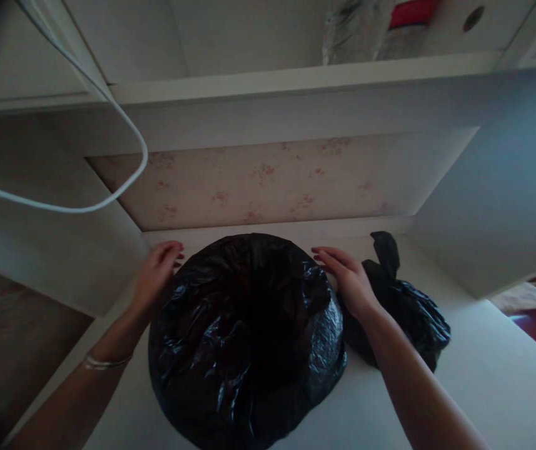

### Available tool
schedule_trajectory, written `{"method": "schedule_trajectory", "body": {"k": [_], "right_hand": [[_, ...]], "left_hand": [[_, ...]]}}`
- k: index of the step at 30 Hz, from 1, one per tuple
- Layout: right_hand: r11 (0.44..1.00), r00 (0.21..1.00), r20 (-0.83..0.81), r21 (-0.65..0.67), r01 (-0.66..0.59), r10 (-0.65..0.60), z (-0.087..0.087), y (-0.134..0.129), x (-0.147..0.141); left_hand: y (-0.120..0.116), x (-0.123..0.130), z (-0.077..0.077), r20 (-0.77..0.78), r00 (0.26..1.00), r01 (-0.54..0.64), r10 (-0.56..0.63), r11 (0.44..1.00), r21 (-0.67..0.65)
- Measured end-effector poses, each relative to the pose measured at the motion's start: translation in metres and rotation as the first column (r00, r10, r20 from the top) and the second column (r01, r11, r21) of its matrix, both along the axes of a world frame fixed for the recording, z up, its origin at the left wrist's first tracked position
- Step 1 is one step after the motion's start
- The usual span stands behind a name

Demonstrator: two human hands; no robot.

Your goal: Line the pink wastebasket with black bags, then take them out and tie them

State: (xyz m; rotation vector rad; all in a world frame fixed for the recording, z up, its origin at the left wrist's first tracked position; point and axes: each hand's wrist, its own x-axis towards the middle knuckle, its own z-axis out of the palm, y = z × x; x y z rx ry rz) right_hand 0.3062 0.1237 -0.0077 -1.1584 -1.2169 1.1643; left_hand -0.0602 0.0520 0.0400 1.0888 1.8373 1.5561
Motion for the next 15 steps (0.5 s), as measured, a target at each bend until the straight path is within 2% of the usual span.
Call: {"method": "schedule_trajectory", "body": {"k": [1,2,3,4,5,6,7,8,9,10,11,13,15], "right_hand": [[0.995,0.998,0.041,0.089,0.04,-0.044,0.011,-0.012,0.007],[0.975,0.992,0.106,0.217,0.042,-0.067,0.024,-0.025,0.013],[0.933,0.976,0.209,0.358,-0.028,-0.051,0.038,-0.04,0.017],[0.86,0.931,0.364,0.461,-0.217,0.04,0.052,-0.055,0.019],[0.734,0.84,0.523,0.511,-0.447,0.148,0.065,-0.069,0.018],[0.576,0.702,0.678,0.491,-0.654,0.219,0.076,-0.081,0.015],[0.472,0.564,0.794,0.418,-0.777,0.225,0.085,-0.09,0.01],[0.403,0.434,0.874,0.324,-0.856,0.219,0.091,-0.095,0.003],[0.362,0.319,0.924,0.228,-0.904,0.213,0.095,-0.098,-0.004],[0.347,0.226,0.952,0.145,-0.927,0.207,0.097,-0.098,-0.011],[0.339,0.152,0.967,0.075,-0.938,0.206,0.097,-0.097,-0.018],[0.319,0.039,0.976,-0.032,-0.947,0.214,0.095,-0.09,-0.028],[0.31,-0.024,0.973,-0.097,-0.946,0.23,0.093,-0.084,-0.032]], "left_hand": [[-0.017,0.003,0.008,-0.066,0.997,-0.043,0.049,0.995,0.087],[-0.038,0.009,0.017,-0.248,0.968,0.008,0.045,0.978,0.207],[-0.06,0.018,0.026,-0.426,0.905,0.116,0.015,0.953,0.28],[-0.081,0.028,0.033,-0.598,0.793,0.307,-0.111,0.922,0.236],[-0.099,0.04,0.039,-0.728,0.651,0.48,-0.214,0.859,0.177],[-0.113,0.053,0.042,-0.829,0.472,0.617,-0.301,0.784,0.066],[-0.123,0.065,0.044,-0.881,0.282,0.696,-0.381,0.712,-0.085],[-0.127,0.075,0.044,-0.89,0.132,0.725,-0.436,0.655,-0.214],[-0.127,0.083,0.043,-0.871,0.02,0.716,-0.491,0.615,-0.33],[-0.124,0.088,0.042,-0.836,-0.044,0.689,-0.548,0.589,-0.422],[-0.12,0.09,0.041,-0.792,-0.068,0.66,-0.606,0.569,-0.492],[-0.109,0.086,0.042,-0.684,-0.049,0.625,-0.728,0.512,-0.589],[-0.1,0.079,0.047,-0.577,-0.006,0.635,-0.817,0.443,-0.633]]}}
